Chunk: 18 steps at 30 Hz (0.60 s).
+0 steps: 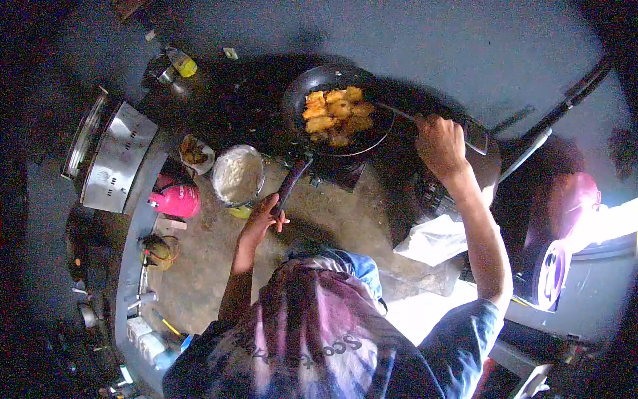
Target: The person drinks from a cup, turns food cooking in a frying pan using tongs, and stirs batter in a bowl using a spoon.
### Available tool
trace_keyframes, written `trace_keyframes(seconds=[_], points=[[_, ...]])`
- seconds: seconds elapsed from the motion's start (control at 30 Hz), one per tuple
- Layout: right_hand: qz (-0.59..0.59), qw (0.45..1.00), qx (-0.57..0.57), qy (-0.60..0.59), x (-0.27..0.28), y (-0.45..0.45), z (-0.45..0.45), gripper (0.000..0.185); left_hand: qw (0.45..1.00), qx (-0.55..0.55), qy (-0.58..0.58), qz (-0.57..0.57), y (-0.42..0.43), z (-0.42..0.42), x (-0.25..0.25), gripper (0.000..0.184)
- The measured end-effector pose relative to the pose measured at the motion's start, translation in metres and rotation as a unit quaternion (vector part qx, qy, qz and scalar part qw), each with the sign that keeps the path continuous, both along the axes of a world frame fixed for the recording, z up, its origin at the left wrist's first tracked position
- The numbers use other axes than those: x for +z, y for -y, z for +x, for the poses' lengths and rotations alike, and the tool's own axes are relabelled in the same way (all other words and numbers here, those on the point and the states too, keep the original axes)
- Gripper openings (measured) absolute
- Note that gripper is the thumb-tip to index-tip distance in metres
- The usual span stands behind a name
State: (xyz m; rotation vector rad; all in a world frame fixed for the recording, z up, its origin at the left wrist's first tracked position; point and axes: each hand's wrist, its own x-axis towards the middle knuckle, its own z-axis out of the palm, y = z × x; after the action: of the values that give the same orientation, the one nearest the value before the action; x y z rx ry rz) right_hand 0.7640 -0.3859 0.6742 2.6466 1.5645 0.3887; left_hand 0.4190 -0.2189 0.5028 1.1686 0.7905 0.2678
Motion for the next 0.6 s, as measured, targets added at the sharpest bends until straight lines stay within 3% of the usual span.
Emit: trace_keyframes(seconds=[0.47,0.6], points=[[0.052,0.997,-0.053,0.006,0.023,-0.001,-0.008,0.041,0.999,-0.047,0.0,0.023,-0.005,-0.002,-0.007,0.044],[0.064,0.997,-0.036,-0.021,0.003,-0.002,0.005,0.041,1.0,-0.003,-0.004,0.016,-0.001,0.003,0.001,0.048]])
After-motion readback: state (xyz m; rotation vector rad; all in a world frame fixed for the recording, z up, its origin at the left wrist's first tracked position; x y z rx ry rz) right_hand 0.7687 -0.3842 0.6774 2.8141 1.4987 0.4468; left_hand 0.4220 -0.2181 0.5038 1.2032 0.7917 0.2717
